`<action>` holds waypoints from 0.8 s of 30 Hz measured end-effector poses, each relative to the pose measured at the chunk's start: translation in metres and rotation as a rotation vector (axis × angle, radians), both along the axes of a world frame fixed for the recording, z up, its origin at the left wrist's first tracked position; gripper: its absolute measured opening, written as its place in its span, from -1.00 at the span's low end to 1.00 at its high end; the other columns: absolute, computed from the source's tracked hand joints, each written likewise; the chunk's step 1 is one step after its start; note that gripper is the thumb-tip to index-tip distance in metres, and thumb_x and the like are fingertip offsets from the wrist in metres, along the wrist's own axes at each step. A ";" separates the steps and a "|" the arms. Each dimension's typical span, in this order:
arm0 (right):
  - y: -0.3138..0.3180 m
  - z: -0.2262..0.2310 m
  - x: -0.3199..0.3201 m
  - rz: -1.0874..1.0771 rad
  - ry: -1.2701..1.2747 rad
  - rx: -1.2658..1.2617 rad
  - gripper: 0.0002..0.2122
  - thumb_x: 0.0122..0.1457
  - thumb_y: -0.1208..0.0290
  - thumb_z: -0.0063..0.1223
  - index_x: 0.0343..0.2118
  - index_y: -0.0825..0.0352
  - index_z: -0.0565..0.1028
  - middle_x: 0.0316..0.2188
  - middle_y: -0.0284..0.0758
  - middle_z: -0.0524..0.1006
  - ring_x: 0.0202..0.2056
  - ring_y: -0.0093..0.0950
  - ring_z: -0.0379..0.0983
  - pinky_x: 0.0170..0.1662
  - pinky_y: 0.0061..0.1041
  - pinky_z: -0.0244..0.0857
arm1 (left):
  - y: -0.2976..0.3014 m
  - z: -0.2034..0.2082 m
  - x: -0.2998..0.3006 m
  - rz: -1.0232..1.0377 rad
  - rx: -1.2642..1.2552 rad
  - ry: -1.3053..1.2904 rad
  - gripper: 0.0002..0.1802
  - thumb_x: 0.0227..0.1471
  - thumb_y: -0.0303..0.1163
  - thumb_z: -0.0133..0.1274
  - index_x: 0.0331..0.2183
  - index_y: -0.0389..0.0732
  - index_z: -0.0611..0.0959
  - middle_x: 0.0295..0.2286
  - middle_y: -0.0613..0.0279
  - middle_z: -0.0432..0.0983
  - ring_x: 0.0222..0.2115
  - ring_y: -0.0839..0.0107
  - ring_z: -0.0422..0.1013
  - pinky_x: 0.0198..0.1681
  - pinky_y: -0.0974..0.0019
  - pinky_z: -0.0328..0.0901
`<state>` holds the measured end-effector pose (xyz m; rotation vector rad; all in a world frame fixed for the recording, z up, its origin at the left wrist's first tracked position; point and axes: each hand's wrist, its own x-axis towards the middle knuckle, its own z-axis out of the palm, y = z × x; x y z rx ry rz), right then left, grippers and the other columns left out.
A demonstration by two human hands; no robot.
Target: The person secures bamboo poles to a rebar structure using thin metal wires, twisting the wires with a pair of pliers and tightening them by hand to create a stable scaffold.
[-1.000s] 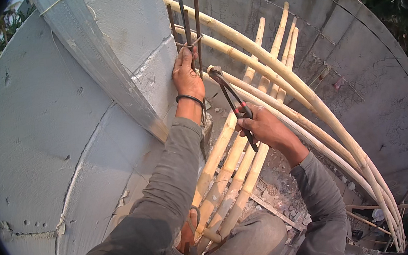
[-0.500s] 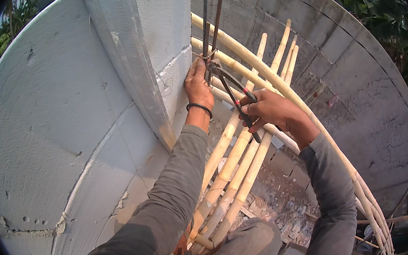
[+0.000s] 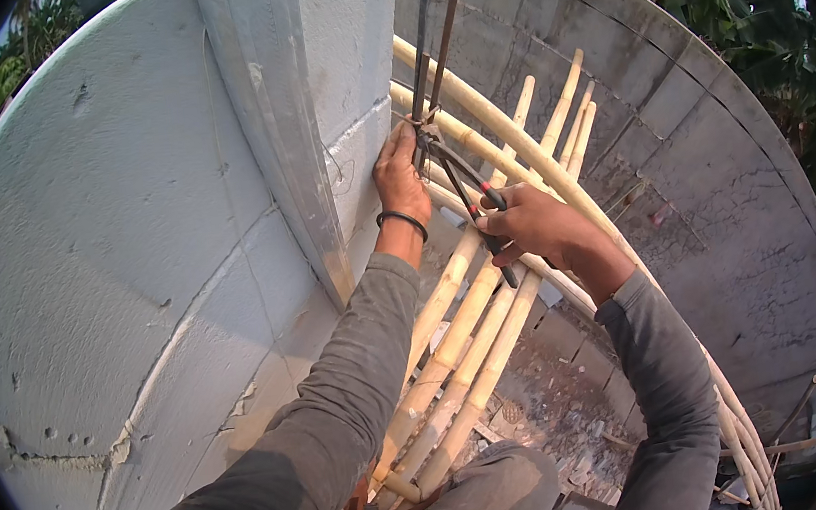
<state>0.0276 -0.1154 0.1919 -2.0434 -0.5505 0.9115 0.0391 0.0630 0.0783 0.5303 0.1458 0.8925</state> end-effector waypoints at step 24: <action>0.008 -0.044 -0.008 0.060 0.088 0.209 -0.80 0.23 0.32 0.10 -0.24 0.36 0.47 -0.51 -0.44 0.48 -0.50 -0.65 0.43 -0.52 -0.67 0.22 | 0.010 -0.010 0.000 -0.092 -0.002 -0.021 -0.58 0.12 -0.32 -0.02 -0.05 -0.38 0.57 -0.12 0.19 0.51 -0.12 0.41 0.40 0.02 0.39 0.23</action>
